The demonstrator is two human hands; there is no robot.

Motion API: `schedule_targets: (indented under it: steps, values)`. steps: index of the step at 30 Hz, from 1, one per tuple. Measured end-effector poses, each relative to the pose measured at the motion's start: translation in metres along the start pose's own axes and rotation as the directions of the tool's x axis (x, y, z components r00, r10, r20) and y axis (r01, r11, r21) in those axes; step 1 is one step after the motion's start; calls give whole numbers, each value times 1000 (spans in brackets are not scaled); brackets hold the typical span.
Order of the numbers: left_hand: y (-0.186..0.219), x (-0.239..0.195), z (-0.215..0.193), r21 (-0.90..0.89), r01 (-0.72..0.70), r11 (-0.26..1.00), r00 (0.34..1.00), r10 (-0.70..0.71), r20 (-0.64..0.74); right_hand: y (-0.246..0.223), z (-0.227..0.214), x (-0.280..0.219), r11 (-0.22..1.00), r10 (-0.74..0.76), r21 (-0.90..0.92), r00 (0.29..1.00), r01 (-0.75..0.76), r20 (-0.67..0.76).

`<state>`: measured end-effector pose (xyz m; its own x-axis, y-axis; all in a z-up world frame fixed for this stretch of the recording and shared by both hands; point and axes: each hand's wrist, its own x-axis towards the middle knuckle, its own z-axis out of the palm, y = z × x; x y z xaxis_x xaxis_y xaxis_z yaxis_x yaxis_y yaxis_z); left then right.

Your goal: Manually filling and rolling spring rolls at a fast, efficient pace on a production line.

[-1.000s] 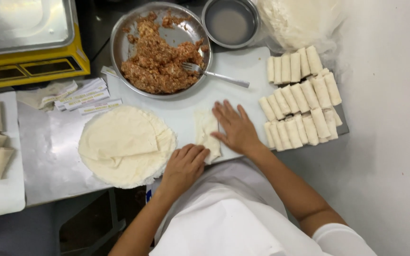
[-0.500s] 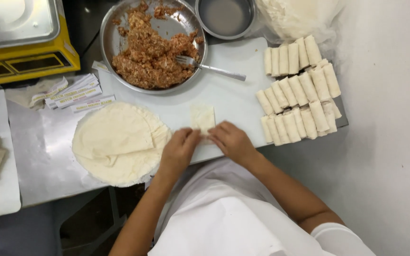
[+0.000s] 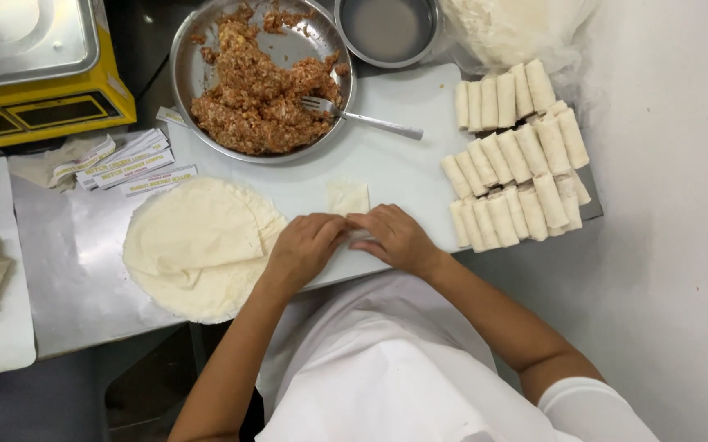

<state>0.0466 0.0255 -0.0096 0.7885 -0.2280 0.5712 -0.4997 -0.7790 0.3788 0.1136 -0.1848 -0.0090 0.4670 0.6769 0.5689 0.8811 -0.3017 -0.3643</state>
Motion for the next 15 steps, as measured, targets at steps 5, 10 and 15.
schedule_targets:
  steps: [5, 10, 15]
  values:
    - [-1, -2, -9, -72, 8, 997, 971, 9, 238, 12, 5, -7, 989, 84, 103, 979, -105, 188]
    - [0, 2, -12, -124, 64, 990, 972, -33, 233, 8, -9, 8, 977, 72, 189, 985, -101, 157]
    - [-6, -3, -5, 89, 36, 995, 989, -48, 139, 11, -12, 15, 1000, 26, -9, 996, -25, 86]
